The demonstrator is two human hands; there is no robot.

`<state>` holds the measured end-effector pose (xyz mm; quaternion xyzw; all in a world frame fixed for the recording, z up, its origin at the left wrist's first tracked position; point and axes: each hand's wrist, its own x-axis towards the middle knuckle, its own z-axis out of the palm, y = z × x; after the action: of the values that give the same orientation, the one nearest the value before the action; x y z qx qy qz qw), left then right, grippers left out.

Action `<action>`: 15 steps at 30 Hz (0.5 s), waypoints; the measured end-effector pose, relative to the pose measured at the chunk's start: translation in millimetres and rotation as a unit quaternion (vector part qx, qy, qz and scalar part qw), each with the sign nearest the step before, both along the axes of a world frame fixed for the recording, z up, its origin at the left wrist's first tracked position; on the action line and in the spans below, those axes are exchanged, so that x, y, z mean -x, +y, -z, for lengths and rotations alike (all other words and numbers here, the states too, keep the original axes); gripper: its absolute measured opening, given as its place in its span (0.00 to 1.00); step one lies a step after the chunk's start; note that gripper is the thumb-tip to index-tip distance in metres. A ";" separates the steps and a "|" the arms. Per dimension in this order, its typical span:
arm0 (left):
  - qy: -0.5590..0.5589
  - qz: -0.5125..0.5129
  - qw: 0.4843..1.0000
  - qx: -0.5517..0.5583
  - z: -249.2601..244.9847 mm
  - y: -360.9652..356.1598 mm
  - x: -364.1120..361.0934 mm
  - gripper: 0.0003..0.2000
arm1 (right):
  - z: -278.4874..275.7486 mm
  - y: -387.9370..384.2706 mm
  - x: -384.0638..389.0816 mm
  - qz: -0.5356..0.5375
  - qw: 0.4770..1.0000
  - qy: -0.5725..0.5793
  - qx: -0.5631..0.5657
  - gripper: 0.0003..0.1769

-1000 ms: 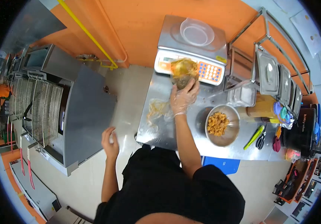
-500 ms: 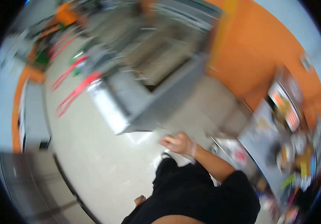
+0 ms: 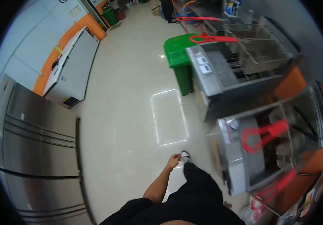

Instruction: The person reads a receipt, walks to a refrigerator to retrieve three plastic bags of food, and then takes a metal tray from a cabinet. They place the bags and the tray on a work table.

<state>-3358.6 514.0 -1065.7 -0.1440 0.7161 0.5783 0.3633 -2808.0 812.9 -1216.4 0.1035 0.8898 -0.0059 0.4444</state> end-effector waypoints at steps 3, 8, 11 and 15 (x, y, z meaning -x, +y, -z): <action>0.012 0.170 0.979 0.113 10.5 -80.5 84.8 0.23 | -21.3 -68.3 223.6 0.611 0.734 0.273 -0.118 0.17; -0.228 0.029 0.965 0.130 36.2 -176.3 216.4 0.38 | 78.9 -0.3 526.0 0.200 0.925 0.063 0.318 0.25; -0.360 -0.134 0.923 -0.033 24.7 -217.0 339.2 0.39 | -0.1 -41.7 762.2 0.019 0.995 0.029 0.096 0.26; -0.328 -0.029 0.935 0.134 17.5 -288.5 574.1 0.30 | -26.7 -74.7 1011.3 0.017 0.999 0.024 0.045 0.22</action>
<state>-3932.7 225.5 -1083.2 -0.3936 0.6235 0.4083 0.5382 -3819.3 738.2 -1189.7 0.0985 0.8972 -0.0565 0.4269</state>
